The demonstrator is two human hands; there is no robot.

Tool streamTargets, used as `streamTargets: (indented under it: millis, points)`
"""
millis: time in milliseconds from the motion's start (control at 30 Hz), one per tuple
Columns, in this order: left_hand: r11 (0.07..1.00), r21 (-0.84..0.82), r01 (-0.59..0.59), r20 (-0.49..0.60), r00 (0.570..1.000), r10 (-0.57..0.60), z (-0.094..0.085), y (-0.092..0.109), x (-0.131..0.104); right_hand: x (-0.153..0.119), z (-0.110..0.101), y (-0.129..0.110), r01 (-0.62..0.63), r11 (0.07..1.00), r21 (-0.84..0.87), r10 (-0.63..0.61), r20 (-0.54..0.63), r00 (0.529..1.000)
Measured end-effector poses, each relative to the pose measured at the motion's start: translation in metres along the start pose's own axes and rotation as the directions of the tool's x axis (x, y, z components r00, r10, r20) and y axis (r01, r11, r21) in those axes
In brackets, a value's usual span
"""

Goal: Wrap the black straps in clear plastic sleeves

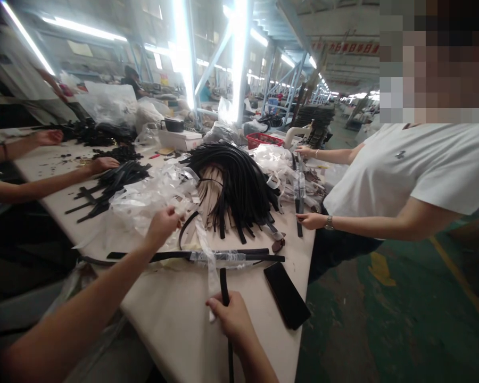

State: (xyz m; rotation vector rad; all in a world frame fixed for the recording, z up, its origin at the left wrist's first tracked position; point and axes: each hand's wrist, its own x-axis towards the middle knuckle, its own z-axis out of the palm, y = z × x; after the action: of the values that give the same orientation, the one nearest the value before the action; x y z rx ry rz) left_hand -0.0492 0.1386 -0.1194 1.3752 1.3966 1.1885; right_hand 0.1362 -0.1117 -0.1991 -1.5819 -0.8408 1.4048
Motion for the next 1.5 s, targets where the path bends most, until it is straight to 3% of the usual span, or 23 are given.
streamTargets:
  millis: [33, 67, 133, 167, 200, 267, 333, 400, 533, 700, 800, 967, 1067, 1133, 1200, 1267, 1367, 1433, 1500]
  points:
    - [0.998, 0.041, 0.047, 0.17, 0.984, -0.053, 0.001, -0.01, -0.035, 0.003, 0.001, -0.003, -0.004, 1.0, 0.007, 0.004, 0.0, 1.0]
    - [0.988, 0.067, 0.138, 0.329, 0.932, -0.152, 0.002, -0.021, -0.071, 0.004, 0.002, -0.006, -0.007, 1.0, 0.013, 0.006, 0.011, 1.0]
    - [0.927, 0.02, 0.375, 0.502, 0.798, -0.334, 0.008, -0.043, -0.14, 0.006, 0.006, -0.012, 0.003, 1.0, 0.021, -0.005, 0.078, 0.997]
    - [0.881, -0.038, 0.471, 0.541, 0.752, -0.378, 0.012, -0.053, -0.167, 0.006, 0.01, -0.014, 0.016, 0.999, 0.028, -0.02, 0.127, 0.992]
    - [0.854, -0.109, 0.508, 0.552, 0.746, -0.373, 0.017, -0.06, -0.188, 0.005, 0.014, -0.015, 0.033, 0.999, 0.038, -0.04, 0.178, 0.983]
    - [0.815, -0.248, 0.523, 0.483, 0.796, -0.364, 0.025, -0.07, -0.209, 0.002, 0.024, -0.017, 0.045, 0.997, 0.059, -0.059, 0.25, 0.966]
    - [0.804, -0.34, 0.488, 0.342, 0.861, -0.377, 0.028, -0.075, -0.208, -0.004, 0.032, -0.015, 0.014, 0.999, 0.048, -0.026, 0.273, 0.962]
    - [0.806, -0.382, 0.452, 0.234, 0.891, -0.388, 0.027, -0.078, -0.194, -0.013, 0.033, -0.01, -0.035, 0.999, 0.006, 0.032, 0.274, 0.961]
    - [0.864, -0.392, 0.317, 0.137, 0.948, -0.286, 0.02, -0.078, -0.148, -0.031, 0.02, 0.007, -0.075, 0.996, -0.037, 0.082, 0.228, 0.97]
    - [0.883, -0.393, 0.258, 0.048, 0.964, -0.26, 0.018, -0.062, -0.099, -0.034, 0.007, 0.018, -0.016, 0.999, 0.041, 0.008, 0.191, 0.982]
    - [0.845, -0.39, 0.365, 0.152, 0.931, -0.332, 0.013, -0.055, -0.117, -0.027, 0.01, 0.018, -0.006, 0.996, 0.086, -0.009, 0.169, 0.985]
    - [0.7, -0.502, 0.507, 0.227, 0.859, -0.459, 0.009, -0.064, -0.228, -0.023, 0.02, 0.019, 0.015, 0.982, 0.187, -0.05, 0.184, 0.982]
    - [0.609, -0.623, 0.492, 0.289, 0.867, -0.405, 0.015, -0.066, -0.285, -0.026, 0.025, 0.024, 0.037, 0.963, 0.267, -0.086, 0.172, 0.981]
    - [0.617, -0.628, 0.474, 0.325, 0.88, -0.346, 0.019, -0.067, -0.3, -0.028, 0.026, 0.027, 0.061, 0.957, 0.284, -0.104, 0.139, 0.985]
    - [0.683, -0.552, 0.477, 0.371, 0.875, -0.312, 0.02, -0.068, -0.294, -0.03, 0.026, 0.03, 0.078, 0.963, 0.259, -0.114, 0.124, 0.986]
    - [0.808, -0.408, 0.426, 0.371, 0.886, -0.28, 0.018, -0.07, -0.274, -0.031, 0.025, 0.031, 0.072, 0.974, 0.213, -0.101, 0.126, 0.987]
    - [0.965, -0.189, 0.184, 0.285, 0.95, -0.125, 0.009, -0.069, -0.231, -0.03, 0.024, 0.032, 0.044, 0.986, 0.161, -0.064, 0.119, 0.991]
    - [0.995, -0.09, 0.035, 0.258, 0.966, -0.011, 0.003, -0.067, -0.21, -0.029, 0.025, 0.031, 0.045, 0.985, 0.166, -0.062, 0.1, 0.993]
    - [0.997, -0.074, 0.005, 0.295, 0.955, 0.017, 0.003, -0.066, -0.204, -0.027, 0.028, 0.031, 0.058, 0.981, 0.187, -0.075, 0.085, 0.994]
